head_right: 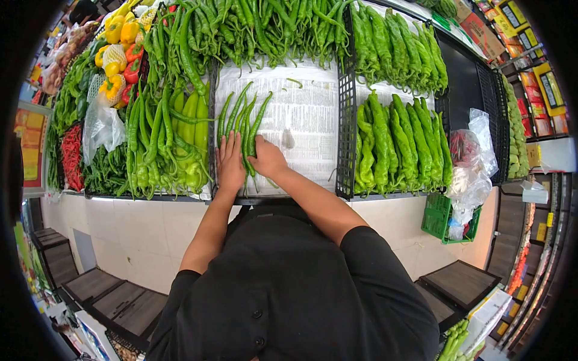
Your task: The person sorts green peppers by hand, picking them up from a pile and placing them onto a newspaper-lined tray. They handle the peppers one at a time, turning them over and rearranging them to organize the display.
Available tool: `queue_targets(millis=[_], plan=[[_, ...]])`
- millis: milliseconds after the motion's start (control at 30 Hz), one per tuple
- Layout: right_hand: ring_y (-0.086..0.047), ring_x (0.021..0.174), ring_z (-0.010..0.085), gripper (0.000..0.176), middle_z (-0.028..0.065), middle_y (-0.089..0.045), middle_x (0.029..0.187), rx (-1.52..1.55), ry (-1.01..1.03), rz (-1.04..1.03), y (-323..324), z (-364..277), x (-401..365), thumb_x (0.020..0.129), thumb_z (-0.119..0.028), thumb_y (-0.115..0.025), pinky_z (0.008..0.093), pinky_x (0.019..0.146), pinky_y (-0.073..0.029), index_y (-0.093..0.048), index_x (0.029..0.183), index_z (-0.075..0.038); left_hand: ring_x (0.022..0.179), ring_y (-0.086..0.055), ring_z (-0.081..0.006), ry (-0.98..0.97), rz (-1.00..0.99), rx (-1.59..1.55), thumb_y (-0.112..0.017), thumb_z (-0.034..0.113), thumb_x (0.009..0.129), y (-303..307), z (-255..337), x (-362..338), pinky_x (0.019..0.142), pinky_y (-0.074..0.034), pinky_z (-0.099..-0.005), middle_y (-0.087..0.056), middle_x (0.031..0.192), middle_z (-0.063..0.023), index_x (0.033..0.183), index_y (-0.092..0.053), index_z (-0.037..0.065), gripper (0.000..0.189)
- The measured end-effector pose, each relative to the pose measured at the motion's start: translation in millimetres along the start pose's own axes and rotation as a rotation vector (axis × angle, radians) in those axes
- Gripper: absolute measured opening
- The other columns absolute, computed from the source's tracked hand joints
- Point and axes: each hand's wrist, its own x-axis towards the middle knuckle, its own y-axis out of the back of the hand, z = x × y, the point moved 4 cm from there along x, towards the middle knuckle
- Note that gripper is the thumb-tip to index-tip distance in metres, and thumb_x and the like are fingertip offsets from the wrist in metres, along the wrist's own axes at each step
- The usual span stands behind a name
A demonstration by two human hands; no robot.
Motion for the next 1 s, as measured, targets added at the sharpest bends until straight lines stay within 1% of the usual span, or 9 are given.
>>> queue_targets(millis=[100,367,500,600,700,800,900,933,1000], plan=[[-0.064,0.098,0.0486,0.050,0.0316,-0.064,0.104,0.035,-0.030,-0.058,2,-2,0,0.084,-0.020,-0.075,0.0532,0.086,-0.053,-0.045,0.115,0.006,0.154,-0.020,-0.0302,0.005,0.000,0.029,-0.055,0.003,0.094,-2,-1,1,0.124,-0.017,-0.0518,-0.025,0.166,-0.0066,0.158,-0.032,0.013,0.069],[-0.064,0.096,0.0492,0.049,0.0321,-0.065,0.101,0.053,0.005,-0.045,6,-2,0,0.084,-0.020,-0.076,0.0529,0.084,-0.053,-0.046,0.113,0.005,0.153,-0.022,-0.0315,0.017,0.000,0.019,-0.054,0.002,0.094,2,0,5,0.123,-0.019,-0.0531,-0.028,0.165,-0.0064,0.157,-0.034,0.013,0.067],[-0.068,0.086,0.0438,0.055,0.0253,-0.069,0.087,0.037,0.044,0.002,3,9,-7,0.082,-0.023,-0.079,0.0492,0.077,-0.053,-0.051,0.120,0.006,0.152,-0.024,-0.0359,0.023,0.078,-0.099,-0.052,-0.003,0.092,10,2,3,0.122,-0.022,-0.0514,-0.030,0.164,-0.0121,0.156,-0.035,0.009,0.067],[-0.068,0.086,0.0429,0.052,0.0253,-0.070,0.087,-0.017,0.034,-0.063,-1,19,-11,0.082,-0.022,-0.079,0.0495,0.077,-0.053,-0.053,0.118,0.006,0.148,-0.028,-0.0418,-0.017,0.155,-0.235,-0.048,-0.012,0.087,11,-3,-6,0.122,-0.024,-0.0473,-0.030,0.161,-0.0210,0.153,-0.036,0.003,0.069],[-0.069,0.088,0.0427,0.047,0.0265,-0.069,0.089,-0.029,0.052,-0.089,1,17,-20,0.083,-0.021,-0.078,0.0500,0.078,-0.053,-0.055,0.113,0.005,0.148,-0.028,-0.0405,0.018,0.064,-0.400,-0.045,-0.013,0.086,27,9,-33,0.122,-0.022,-0.0464,-0.033,0.158,-0.0230,0.149,-0.040,0.001,0.065],[-0.069,0.087,0.0433,0.042,0.0266,-0.069,0.087,-0.033,0.053,-0.093,-4,19,-22,0.083,-0.021,-0.078,0.0504,0.078,-0.053,-0.056,0.109,0.004,0.135,-0.045,-0.0391,-0.007,0.054,-0.397,-0.047,-0.012,0.088,38,15,-67,0.115,-0.034,-0.0436,-0.047,0.144,-0.0232,0.142,-0.048,0.001,0.056],[-0.068,0.087,0.0437,0.038,0.0262,-0.069,0.087,-0.018,0.108,-0.055,-1,14,-23,0.083,-0.020,-0.077,0.0510,0.078,-0.053,-0.057,0.105,0.004,0.115,-0.058,-0.0358,0.117,-0.083,-0.489,-0.050,-0.010,0.089,30,2,-89,0.101,-0.047,-0.0396,-0.055,0.127,-0.0201,0.133,-0.056,0.003,0.046],[-0.068,0.089,0.0448,0.038,0.0269,-0.069,0.090,-0.013,0.078,-0.090,0,13,-23,0.083,-0.020,-0.076,0.0517,0.080,-0.053,-0.055,0.105,0.003,0.100,-0.062,-0.0325,0.061,-0.009,-0.529,-0.053,-0.007,0.091,28,-1,-89,0.087,-0.051,-0.0369,-0.059,0.114,-0.0169,0.126,-0.062,0.005,0.038],[-0.066,0.094,0.0471,0.038,0.0283,-0.068,0.098,-0.007,0.018,-0.162,4,9,-23,0.085,-0.021,-0.073,0.0532,0.084,-0.053,-0.052,0.107,0.003,0.102,-0.060,-0.0375,0.087,-0.106,-0.524,-0.053,-0.005,0.091,24,-2,-92,0.091,-0.049,-0.0411,-0.059,0.112,-0.0200,0.123,-0.063,0.002,0.035]])
